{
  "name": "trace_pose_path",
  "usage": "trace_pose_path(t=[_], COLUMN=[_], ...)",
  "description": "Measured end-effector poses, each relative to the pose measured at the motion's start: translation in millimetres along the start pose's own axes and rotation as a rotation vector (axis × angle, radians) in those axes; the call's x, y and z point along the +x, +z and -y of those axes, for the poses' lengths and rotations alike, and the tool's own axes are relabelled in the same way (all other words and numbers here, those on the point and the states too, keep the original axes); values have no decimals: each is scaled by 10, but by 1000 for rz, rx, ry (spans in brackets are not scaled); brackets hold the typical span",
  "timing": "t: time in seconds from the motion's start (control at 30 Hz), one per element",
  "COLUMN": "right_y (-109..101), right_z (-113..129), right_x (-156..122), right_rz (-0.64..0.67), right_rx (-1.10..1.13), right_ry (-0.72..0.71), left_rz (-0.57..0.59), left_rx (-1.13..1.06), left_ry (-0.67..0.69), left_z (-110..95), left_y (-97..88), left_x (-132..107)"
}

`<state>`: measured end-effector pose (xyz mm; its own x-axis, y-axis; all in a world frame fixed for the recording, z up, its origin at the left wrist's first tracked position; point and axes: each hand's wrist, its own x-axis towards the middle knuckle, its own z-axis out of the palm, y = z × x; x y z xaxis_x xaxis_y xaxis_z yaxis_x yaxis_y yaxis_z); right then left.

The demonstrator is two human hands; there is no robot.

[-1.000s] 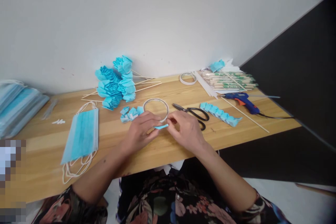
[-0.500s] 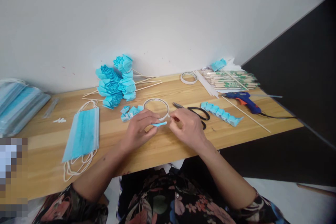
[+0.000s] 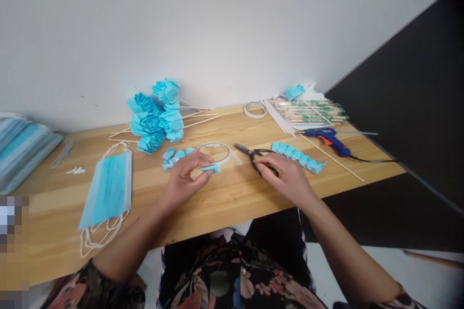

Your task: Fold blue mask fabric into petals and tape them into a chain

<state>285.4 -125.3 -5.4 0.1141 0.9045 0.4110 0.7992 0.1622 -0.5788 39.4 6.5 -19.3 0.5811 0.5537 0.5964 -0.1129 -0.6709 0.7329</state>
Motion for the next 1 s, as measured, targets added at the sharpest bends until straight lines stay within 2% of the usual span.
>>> trace_pose_path(t=[0.17, 0.33, 0.47, 0.57, 0.7, 0.77, 0.83, 1.0], right_y=[-42, 31, 115, 93, 12, 35, 113, 325], right_z=[-197, -242, -202, -108, 138, 278, 397, 583], right_x=[-155, -130, -32, -7, -91, -169, -247, -312], right_rz=[-30, 126, 152, 137, 173, 218, 260, 332], right_rx=[-239, -503, -500, -218, 630, 924, 1115, 1411], right_ry=[-42, 27, 113, 205, 382, 472, 500, 440], left_rz=[-36, -64, -127, -220, -329, -374, -379, -344], left_rx=[14, 4, -99, -199, -436, -594, -688, -757], left_ry=[-28, -55, -210, -370, -486, -504, -517, -534], left_z=[6, -17, -49, -38, 13, 23, 14, -38], left_y=[-9, -23, -49, -69, -67, -55, -44, -37], left_x=[-7, 6, 28, 41, 78, 104, 125, 141])
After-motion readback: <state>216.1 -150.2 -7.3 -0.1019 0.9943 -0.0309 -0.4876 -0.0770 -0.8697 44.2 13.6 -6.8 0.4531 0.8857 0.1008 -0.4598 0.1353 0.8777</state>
